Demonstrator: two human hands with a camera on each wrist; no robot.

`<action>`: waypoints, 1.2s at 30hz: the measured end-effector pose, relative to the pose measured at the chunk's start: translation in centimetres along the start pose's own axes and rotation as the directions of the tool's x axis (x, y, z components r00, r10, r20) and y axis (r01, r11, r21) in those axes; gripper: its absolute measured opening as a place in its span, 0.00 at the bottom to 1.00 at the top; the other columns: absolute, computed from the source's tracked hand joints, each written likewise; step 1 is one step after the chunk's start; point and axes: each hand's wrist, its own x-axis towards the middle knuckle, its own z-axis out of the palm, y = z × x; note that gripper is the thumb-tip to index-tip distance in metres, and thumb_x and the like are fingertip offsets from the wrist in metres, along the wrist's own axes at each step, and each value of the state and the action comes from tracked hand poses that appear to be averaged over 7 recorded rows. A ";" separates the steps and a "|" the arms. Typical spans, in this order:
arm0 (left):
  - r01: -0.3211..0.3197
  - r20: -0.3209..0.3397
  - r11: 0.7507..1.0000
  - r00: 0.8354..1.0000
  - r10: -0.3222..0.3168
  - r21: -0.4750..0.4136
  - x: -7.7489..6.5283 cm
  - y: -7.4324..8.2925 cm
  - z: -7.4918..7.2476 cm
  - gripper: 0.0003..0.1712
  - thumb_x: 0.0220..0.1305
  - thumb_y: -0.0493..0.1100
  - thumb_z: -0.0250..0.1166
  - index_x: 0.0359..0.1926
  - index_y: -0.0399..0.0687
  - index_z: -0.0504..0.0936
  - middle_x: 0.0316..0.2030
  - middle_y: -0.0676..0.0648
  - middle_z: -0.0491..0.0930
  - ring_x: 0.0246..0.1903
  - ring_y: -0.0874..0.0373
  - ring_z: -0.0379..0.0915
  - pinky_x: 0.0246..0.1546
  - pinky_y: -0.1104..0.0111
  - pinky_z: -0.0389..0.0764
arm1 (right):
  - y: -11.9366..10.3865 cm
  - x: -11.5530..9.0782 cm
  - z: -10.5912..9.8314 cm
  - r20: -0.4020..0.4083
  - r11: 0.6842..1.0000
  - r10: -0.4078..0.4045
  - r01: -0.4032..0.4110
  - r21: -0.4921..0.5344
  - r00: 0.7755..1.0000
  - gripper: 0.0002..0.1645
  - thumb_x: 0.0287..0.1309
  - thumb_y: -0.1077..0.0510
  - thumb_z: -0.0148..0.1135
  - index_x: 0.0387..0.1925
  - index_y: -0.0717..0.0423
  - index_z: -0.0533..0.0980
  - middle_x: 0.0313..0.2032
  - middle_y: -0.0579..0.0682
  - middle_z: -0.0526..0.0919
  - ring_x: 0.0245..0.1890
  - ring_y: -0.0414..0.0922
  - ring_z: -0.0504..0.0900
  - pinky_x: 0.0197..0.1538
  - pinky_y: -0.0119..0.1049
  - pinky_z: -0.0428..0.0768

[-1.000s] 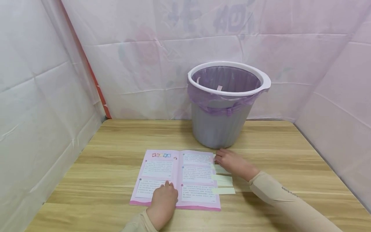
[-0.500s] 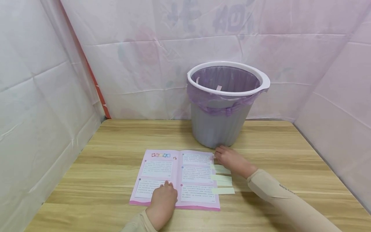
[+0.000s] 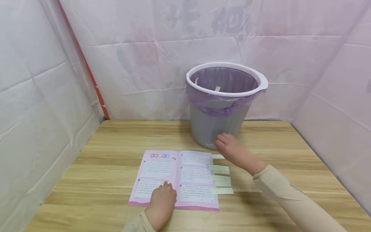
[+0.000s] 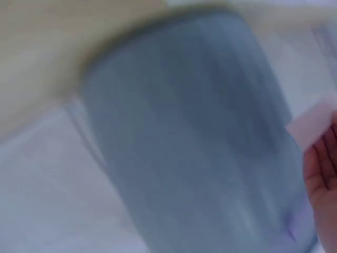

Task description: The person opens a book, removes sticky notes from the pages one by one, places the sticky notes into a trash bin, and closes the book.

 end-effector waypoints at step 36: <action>-0.015 -0.078 1.000 0.997 0.016 0.011 -0.1 0.2 0.2 0.23 0.47 0.52 0.74 0.38 0.37 0.88 0.41 0.41 0.85 0.34 0.48 0.82 0.29 0.61 0.83 | -1.0 4.3 -7.0 0.090 0.996 -0.037 0.044 -0.071 0.995 0.19 0.41 0.80 0.60 0.41 0.73 0.80 0.41 0.61 0.81 0.42 0.56 0.79 0.50 0.46 0.79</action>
